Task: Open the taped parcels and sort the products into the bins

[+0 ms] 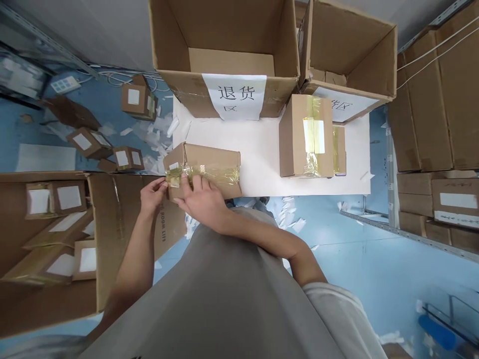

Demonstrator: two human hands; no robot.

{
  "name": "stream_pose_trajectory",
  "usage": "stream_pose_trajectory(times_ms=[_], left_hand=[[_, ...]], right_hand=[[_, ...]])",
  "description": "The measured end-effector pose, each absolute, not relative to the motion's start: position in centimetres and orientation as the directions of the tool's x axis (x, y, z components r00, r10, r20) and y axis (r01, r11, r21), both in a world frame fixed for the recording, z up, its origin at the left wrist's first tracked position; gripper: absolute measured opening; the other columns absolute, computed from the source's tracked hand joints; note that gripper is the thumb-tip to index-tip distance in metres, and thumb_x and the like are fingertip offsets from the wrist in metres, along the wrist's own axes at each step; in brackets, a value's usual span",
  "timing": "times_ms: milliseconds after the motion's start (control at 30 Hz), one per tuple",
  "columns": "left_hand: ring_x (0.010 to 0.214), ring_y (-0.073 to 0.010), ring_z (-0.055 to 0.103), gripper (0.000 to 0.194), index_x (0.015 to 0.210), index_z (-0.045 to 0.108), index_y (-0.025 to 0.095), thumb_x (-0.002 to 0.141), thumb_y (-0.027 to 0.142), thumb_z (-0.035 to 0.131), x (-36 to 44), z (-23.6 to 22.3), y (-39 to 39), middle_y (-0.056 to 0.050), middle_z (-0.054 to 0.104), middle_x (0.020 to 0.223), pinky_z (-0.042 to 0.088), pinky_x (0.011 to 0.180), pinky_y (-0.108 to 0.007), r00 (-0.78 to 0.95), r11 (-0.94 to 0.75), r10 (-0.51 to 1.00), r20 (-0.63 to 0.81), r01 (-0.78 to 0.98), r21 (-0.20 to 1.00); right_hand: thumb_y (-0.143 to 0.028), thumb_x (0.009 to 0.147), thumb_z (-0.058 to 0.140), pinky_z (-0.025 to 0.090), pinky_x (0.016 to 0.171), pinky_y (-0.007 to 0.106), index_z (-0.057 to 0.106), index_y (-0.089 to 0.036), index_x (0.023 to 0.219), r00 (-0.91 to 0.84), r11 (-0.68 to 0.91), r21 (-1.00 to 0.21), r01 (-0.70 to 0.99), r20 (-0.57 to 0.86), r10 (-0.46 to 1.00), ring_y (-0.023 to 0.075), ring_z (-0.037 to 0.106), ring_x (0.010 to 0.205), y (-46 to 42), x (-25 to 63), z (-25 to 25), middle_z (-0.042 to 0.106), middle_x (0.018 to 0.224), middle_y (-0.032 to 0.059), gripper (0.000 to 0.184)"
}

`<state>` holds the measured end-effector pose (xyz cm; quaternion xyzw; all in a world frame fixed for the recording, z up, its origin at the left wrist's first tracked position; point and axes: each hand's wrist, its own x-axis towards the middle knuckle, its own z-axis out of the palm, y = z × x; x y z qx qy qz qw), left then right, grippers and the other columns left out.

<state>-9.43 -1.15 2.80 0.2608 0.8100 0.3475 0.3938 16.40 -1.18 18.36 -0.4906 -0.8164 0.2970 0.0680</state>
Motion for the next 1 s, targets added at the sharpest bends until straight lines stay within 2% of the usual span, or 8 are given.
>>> stream_pose_trajectory(times_ms=[133, 233, 333, 500, 600, 733, 900, 1000], left_hand=[[0.123, -0.0333, 0.083, 0.038, 0.113, 0.082, 0.015, 0.080, 0.034, 0.087, -8.5, 3.6, -1.0, -0.013, 0.088, 0.111, 0.062, 0.124, -0.055, -0.523, 0.633, 0.695, -0.493, 0.120, 0.765], [0.117, -0.0342, 0.083, 0.048, 0.112, 0.083, 0.014, 0.076, 0.044, 0.095, -6.8, 4.1, -0.9, -0.012, 0.088, 0.106, 0.066, 0.115, -0.053, -0.442, 0.635, 0.710, -0.549, 0.063, 0.770], [0.115, -0.0337, 0.083, 0.058, 0.109, 0.082, 0.013, 0.070, 0.051, 0.101, -4.2, 4.7, -0.2, -0.014, 0.088, 0.109, 0.067, 0.112, -0.050, -0.359, 0.604, 0.758, -0.544, 0.074, 0.793], [0.108, -0.0361, 0.084, 0.067, 0.107, 0.082, 0.015, 0.064, 0.062, 0.102, -0.3, 5.5, 0.9, -0.018, 0.088, 0.119, 0.069, 0.104, -0.049, -0.264, 0.560, 0.821, -0.506, 0.205, 0.803], [0.106, -0.0368, 0.085, 0.073, 0.110, 0.080, 0.019, 0.064, 0.072, 0.100, 0.3, 5.7, 0.0, -0.016, 0.088, 0.117, 0.069, 0.101, -0.050, -0.235, 0.544, 0.837, -0.494, 0.258, 0.798], [0.104, -0.0356, 0.085, 0.082, 0.109, 0.074, 0.022, 0.058, 0.081, 0.100, 0.2, 5.8, -3.9, -0.013, 0.086, 0.106, 0.070, 0.101, -0.052, -0.222, 0.559, 0.825, -0.519, 0.191, 0.807], [0.108, -0.0370, 0.086, 0.085, 0.103, 0.066, 0.026, 0.050, 0.080, 0.104, 0.7, 5.8, -9.1, -0.011, 0.085, 0.100, 0.068, 0.110, -0.059, -0.239, 0.615, 0.775, -0.584, 0.074, 0.785], [0.115, -0.0387, 0.085, 0.083, 0.106, 0.067, 0.025, 0.054, 0.079, 0.103, 1.2, 5.6, -9.8, -0.013, 0.085, 0.107, 0.067, 0.114, -0.061, -0.260, 0.607, 0.774, -0.577, 0.047, 0.793]], right_hand=[[-0.062, 0.120, 0.055, 0.068, 0.113, 0.056, 0.052, -0.027, 0.176, -0.447, 0.282, -0.614, 0.737, -0.130, 0.885, 0.0390, 0.073, 0.135, -1.0, 21.5, 16.6, 0.069, 0.147, 0.0205, 0.066], [-0.062, 0.119, 0.058, 0.069, 0.110, 0.055, 0.058, -0.028, 0.169, -0.315, 0.170, -0.696, 0.698, -0.085, 0.945, 0.0379, 0.076, 0.130, -0.4, 27.5, 14.4, 0.071, 0.151, 0.0183, 0.060], [-0.064, 0.115, 0.064, 0.067, 0.111, 0.053, 0.062, -0.023, 0.162, -0.143, -0.017, -0.715, 0.699, -0.164, 0.976, 0.0371, 0.080, 0.125, 1.1, 32.4, 11.6, 0.075, 0.151, 0.0196, 0.062], [-0.058, 0.113, 0.064, 0.066, 0.107, 0.052, 0.074, -0.020, 0.131, 0.057, -0.246, -0.658, 0.712, -0.295, 0.954, 0.0338, 0.084, 0.104, 3.2, 36.1, 7.6, 0.087, 0.123, 0.0178, 0.043], [-0.061, 0.111, 0.061, 0.067, 0.104, 0.051, 0.071, -0.022, 0.123, 0.094, -0.267, -0.692, 0.671, -0.278, 0.956, 0.0325, 0.084, 0.102, 2.1, 36.8, 6.4, 0.087, 0.121, 0.0171, 0.042], [-0.075, 0.108, 0.057, 0.068, 0.104, 0.053, 0.068, -0.023, 0.124, 0.121, -0.257, -0.752, 0.608, -0.232, 0.965, 0.0338, 0.083, 0.107, -2.7, 37.3, 6.1, 0.085, 0.123, 0.0182, 0.055], [-0.086, 0.103, 0.062, 0.071, 0.099, 0.053, 0.063, -0.028, 0.112, 0.165, -0.302, -0.780, 0.547, -0.253, 0.953, 0.0333, 0.083, 0.105, -8.4, 37.7, 6.0, 0.082, 0.110, 0.0126, 0.059], [-0.088, 0.101, 0.063, 0.072, 0.099, 0.052, 0.063, -0.028, 0.109, 0.173, -0.307, -0.786, 0.536, -0.253, 0.952, 0.0324, 0.084, 0.102, -8.5, 37.6, 5.8, 0.083, 0.107, 0.0112, 0.061]])
